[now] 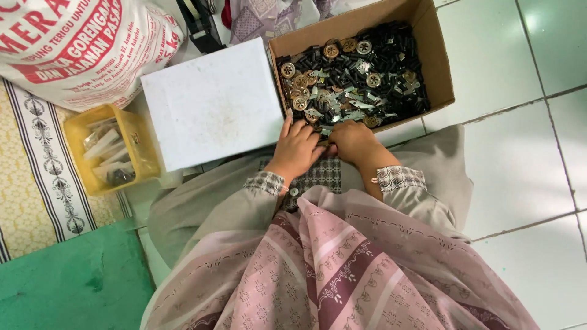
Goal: The person sorts through metal buckle components in a box and places selected pieces into a clear plastic bag.
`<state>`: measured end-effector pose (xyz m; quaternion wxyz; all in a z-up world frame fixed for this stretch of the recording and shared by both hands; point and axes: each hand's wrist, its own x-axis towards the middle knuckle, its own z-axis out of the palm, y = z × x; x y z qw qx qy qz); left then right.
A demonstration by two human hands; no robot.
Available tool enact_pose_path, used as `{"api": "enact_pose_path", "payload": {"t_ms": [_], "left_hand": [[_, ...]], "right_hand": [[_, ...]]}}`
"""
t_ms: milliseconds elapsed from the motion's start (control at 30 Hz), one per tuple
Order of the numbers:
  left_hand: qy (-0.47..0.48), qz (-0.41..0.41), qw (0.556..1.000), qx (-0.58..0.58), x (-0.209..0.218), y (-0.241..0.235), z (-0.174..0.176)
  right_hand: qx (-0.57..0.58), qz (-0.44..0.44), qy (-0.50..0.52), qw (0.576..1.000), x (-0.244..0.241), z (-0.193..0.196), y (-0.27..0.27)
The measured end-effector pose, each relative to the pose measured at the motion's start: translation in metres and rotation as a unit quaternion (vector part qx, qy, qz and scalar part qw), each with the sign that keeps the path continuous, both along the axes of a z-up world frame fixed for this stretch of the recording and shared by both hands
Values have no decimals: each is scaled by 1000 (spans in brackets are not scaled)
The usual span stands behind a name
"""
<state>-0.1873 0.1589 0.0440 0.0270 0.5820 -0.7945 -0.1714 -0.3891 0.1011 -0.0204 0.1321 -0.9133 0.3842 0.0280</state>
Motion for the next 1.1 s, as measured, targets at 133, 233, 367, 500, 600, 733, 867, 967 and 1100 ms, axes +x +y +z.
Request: {"api": "enact_pose_path", "payload": {"t_ms": [133,233,367,500,600,733,867,967,1100], "left_hand": [[22,-8,997,-72,-4,39,-20],[32,2,995,-99,0,53,-20],[61,20,995,-78,8,73,-6],[80,9,995,-57,12,83,-9],[55,9,998,-32,10,83,-6],[41,6,991,-125,9,67,-11],[62,-43,968,-240,13,16,-26],[36,-59,968,-242,11,-37,-18],[-81,-80,990,-80,13,-94,-33]], "right_hand": [[-31,4,30,999,0,6,5],[-31,9,60,998,1,11,7],[-1,0,101,995,5,0,10],[182,-11,120,976,8,81,-6],[321,-57,55,944,2,118,-8],[268,-143,3,953,0,59,-27],[205,-109,24,972,16,14,-46],[129,-55,49,989,33,-21,-57],[184,-86,34,979,67,-15,-52]]}}
